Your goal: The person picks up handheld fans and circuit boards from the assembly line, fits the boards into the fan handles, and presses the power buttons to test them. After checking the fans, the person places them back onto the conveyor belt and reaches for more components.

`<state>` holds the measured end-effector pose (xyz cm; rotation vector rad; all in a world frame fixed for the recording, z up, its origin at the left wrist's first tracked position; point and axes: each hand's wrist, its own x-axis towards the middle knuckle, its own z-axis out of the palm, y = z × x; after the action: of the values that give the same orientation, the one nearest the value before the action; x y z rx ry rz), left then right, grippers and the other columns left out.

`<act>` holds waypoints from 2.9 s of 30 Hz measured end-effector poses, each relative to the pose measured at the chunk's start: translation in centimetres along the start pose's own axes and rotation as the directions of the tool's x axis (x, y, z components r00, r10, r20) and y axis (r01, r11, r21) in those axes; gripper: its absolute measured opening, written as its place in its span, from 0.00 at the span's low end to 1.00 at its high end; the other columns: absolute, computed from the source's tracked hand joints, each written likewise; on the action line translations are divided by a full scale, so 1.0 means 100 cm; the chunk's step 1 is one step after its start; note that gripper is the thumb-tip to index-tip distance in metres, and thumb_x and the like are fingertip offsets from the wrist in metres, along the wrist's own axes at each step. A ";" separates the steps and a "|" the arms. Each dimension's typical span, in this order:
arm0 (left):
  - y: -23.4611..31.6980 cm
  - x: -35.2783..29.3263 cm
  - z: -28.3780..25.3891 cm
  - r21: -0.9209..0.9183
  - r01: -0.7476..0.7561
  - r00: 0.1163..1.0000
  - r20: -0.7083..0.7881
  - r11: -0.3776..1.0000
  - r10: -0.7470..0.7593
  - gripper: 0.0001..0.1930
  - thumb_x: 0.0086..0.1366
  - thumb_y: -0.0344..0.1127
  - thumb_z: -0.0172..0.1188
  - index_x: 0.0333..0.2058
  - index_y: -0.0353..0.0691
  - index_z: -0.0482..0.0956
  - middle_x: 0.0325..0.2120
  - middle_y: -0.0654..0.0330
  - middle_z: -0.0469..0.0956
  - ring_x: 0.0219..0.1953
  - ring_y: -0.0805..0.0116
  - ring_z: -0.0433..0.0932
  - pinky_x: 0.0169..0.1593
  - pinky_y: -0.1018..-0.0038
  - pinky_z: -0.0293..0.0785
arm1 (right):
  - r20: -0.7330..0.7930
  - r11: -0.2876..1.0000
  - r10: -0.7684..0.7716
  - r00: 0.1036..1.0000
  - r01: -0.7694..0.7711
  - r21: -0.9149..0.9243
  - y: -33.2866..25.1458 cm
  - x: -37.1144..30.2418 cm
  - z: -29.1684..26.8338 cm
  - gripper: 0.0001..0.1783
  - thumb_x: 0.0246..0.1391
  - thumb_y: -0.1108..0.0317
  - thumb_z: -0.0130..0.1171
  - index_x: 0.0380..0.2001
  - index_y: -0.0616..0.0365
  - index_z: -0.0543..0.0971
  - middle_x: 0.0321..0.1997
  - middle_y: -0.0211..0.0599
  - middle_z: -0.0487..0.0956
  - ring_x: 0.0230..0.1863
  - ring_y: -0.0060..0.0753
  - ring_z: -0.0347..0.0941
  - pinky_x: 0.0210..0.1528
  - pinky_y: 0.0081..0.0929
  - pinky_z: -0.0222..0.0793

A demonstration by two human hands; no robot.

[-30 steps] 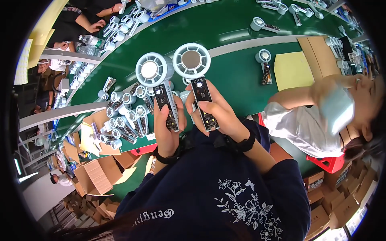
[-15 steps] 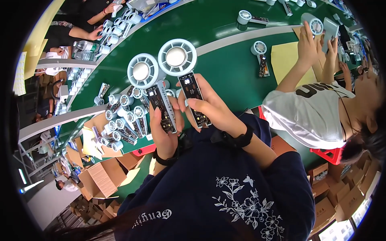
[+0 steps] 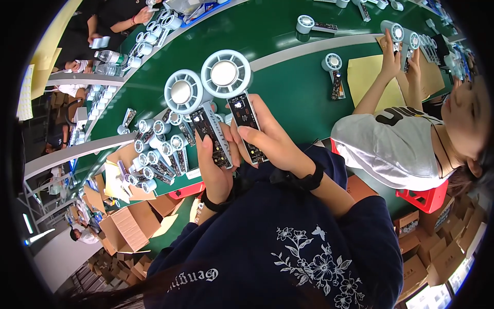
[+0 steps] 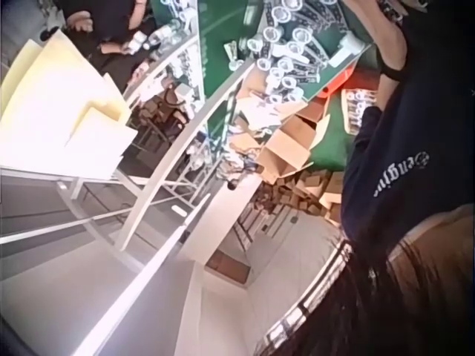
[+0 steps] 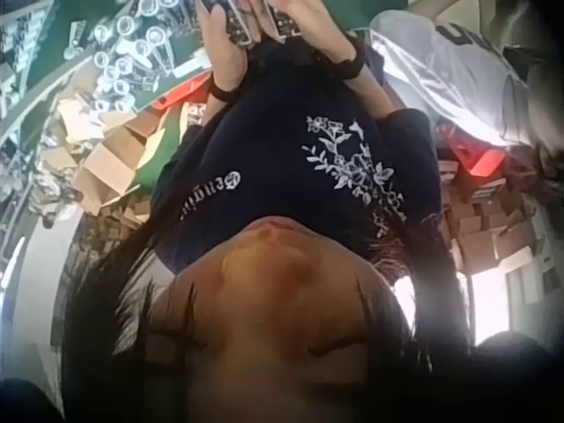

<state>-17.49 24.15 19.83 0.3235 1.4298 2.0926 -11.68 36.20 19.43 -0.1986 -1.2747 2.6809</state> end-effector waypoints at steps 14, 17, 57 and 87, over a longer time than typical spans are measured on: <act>0.003 0.002 0.000 -0.006 0.013 0.997 0.077 1.000 -0.012 0.20 0.68 0.45 0.40 0.49 0.35 0.56 0.32 0.57 0.69 0.18 0.75 0.68 0.21 0.83 0.63 | -0.036 0.998 -0.040 0.999 0.038 -0.053 0.008 0.002 -0.008 0.30 0.57 0.62 0.45 0.59 0.64 0.52 0.29 0.38 0.68 0.11 0.21 0.60 0.16 0.17 0.58; 0.005 0.004 0.000 -0.023 0.028 0.993 0.112 0.999 -0.026 0.21 0.67 0.43 0.42 0.51 0.34 0.54 0.33 0.56 0.69 0.20 0.74 0.69 0.24 0.83 0.65 | -0.033 0.998 -0.058 0.998 0.057 -0.030 0.009 0.002 -0.008 0.31 0.58 0.62 0.45 0.60 0.64 0.51 0.29 0.38 0.67 0.11 0.21 0.60 0.16 0.17 0.58; -0.004 -0.001 -0.010 -0.074 -0.006 0.993 0.113 0.997 0.014 0.22 0.70 0.44 0.39 0.54 0.34 0.52 0.30 0.55 0.69 0.18 0.73 0.69 0.20 0.82 0.65 | -0.029 0.985 -0.061 0.998 0.056 -0.163 0.008 -0.002 -0.001 0.30 0.60 0.54 0.44 0.56 0.65 0.55 0.27 0.36 0.69 0.13 0.20 0.63 0.19 0.14 0.59; -0.019 0.019 -0.004 0.077 -0.009 0.984 0.179 0.997 -0.005 0.25 0.71 0.47 0.35 0.59 0.36 0.47 0.30 0.56 0.67 0.22 0.70 0.71 0.23 0.77 0.72 | -0.058 0.948 -0.079 0.995 0.057 -0.314 0.013 0.002 -0.025 0.30 0.63 0.67 0.38 0.65 0.59 0.43 0.33 0.35 0.69 0.22 0.23 0.68 0.26 0.19 0.67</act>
<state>-18.59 25.43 17.76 0.5301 1.4054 1.9587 -11.55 37.38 16.83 -0.2787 -1.6457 2.3791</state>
